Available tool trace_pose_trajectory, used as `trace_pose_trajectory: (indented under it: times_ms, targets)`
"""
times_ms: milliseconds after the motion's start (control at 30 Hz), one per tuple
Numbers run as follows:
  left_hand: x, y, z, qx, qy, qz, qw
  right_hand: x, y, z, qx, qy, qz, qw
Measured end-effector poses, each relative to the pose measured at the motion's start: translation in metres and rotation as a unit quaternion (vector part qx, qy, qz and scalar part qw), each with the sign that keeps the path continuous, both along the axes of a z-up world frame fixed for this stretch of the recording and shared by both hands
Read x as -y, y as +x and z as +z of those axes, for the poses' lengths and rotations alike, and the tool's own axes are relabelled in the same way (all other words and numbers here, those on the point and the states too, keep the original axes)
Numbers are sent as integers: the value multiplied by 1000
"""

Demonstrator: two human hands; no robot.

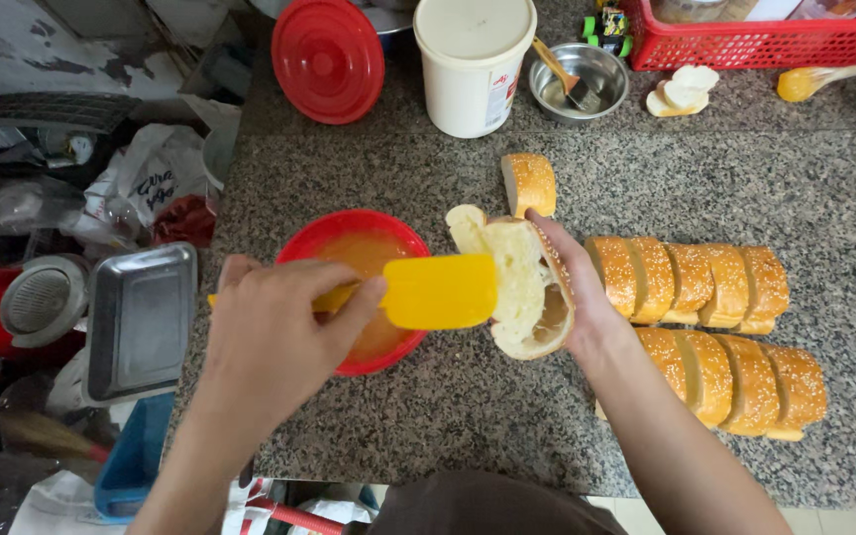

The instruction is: The person uses a yellow silicone brush to apply a yellow liquid from a red bowl onto the cut surfaces of sliced bread. They handle the bread slices one at a time, brush the liquid, and place the slices back on the countertop.

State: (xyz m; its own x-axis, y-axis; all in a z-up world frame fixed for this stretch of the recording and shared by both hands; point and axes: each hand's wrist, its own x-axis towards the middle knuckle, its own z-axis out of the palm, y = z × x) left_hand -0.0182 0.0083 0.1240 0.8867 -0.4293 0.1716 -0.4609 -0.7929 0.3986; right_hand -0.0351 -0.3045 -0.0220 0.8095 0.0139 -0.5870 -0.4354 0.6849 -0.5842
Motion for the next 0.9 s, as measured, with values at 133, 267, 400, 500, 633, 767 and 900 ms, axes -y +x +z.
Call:
trace_pose_trajectory:
  times_ms: [133, 267, 400, 500, 633, 767, 900]
  targets:
    - [2, -1, -5, -43, 40, -12, 998, 2, 1, 1, 47, 44, -33, 997]
    - [-1, 1, -3, -17, -3, -20, 1000, 11, -1, -1, 101, 110, 11, 989]
    - [4, -1, -6, 66, -54, -37, 996, 6, 2, -4, 70, 97, -45, 992]
    - [6, -3, -8, 26, -9, -42, 999, 3, 4, -1, 72, 102, -37, 991]
    - [-1, -4, -6, 87, -37, -44, 995, 7, -5, 9, 70, 65, -9, 995]
    - [1, -9, -8, 98, -38, -46, 993, -3, -7, 11, 43, 36, -45, 997]
    - [2, -2, -10, 122, -32, -42, 991, -2, -14, 9, 71, 64, -32, 995]
